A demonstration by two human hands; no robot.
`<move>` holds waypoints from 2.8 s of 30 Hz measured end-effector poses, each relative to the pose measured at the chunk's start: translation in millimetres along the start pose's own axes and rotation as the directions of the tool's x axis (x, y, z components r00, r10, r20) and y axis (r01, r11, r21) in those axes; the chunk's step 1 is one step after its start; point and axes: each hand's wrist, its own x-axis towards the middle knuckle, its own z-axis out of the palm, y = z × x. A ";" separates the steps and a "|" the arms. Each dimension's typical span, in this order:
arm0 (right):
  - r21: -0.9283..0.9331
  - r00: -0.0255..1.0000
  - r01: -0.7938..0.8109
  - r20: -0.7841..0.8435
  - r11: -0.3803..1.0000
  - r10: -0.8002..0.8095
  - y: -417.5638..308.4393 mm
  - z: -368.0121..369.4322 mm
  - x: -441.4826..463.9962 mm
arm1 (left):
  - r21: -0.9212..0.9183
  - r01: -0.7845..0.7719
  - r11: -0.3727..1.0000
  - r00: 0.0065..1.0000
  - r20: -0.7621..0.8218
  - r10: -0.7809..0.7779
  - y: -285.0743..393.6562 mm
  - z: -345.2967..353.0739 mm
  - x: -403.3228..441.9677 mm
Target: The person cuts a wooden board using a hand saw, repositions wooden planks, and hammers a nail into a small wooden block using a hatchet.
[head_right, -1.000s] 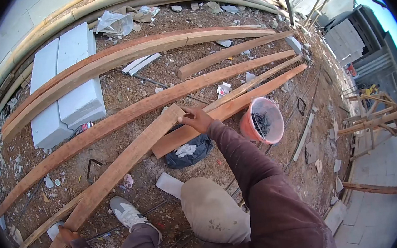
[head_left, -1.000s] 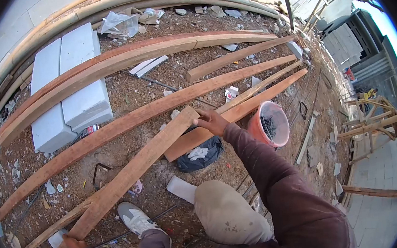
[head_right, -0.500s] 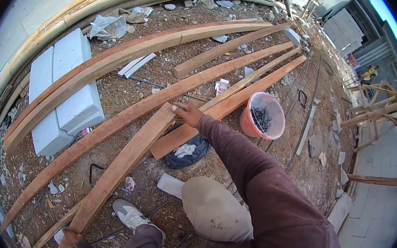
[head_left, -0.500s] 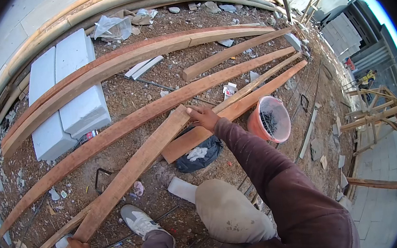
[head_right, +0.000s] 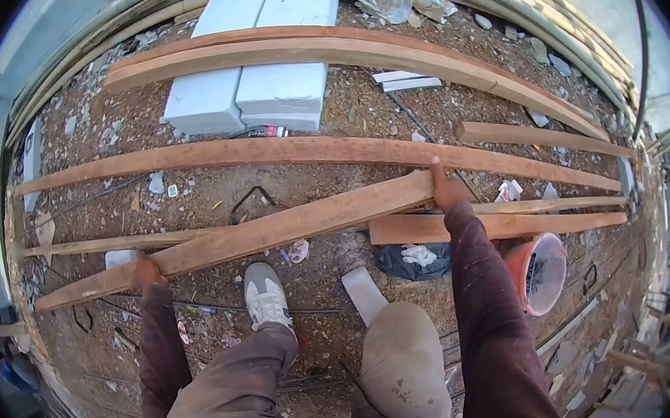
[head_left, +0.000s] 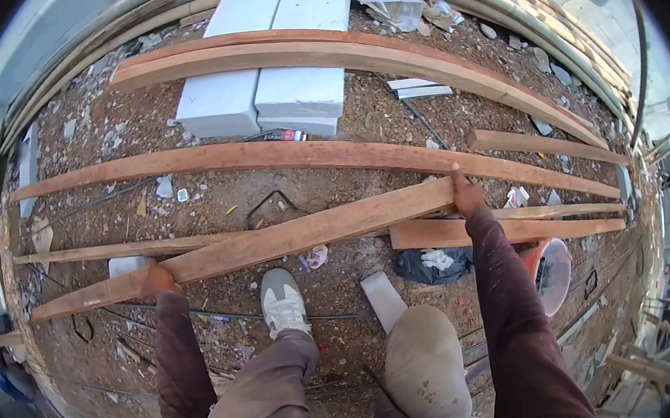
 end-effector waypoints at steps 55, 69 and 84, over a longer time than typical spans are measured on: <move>-0.361 0.376 0.924 0.796 0.126 -0.474 -132.0 85.6 -99.9 | -0.476 0.082 0.876 0.997 0.053 -0.064 -58.5 42.0 23.6; -0.365 0.385 0.921 0.800 0.137 -0.460 -128.4 86.2 -86.6 | -0.572 0.178 0.801 0.948 0.317 0.016 -38.5 7.9 13.3; -0.517 0.381 0.856 0.639 -0.007 -0.668 -109.4 97.2 -116.1 | -0.601 0.148 0.786 0.985 0.164 -0.060 -45.5 20.4 15.6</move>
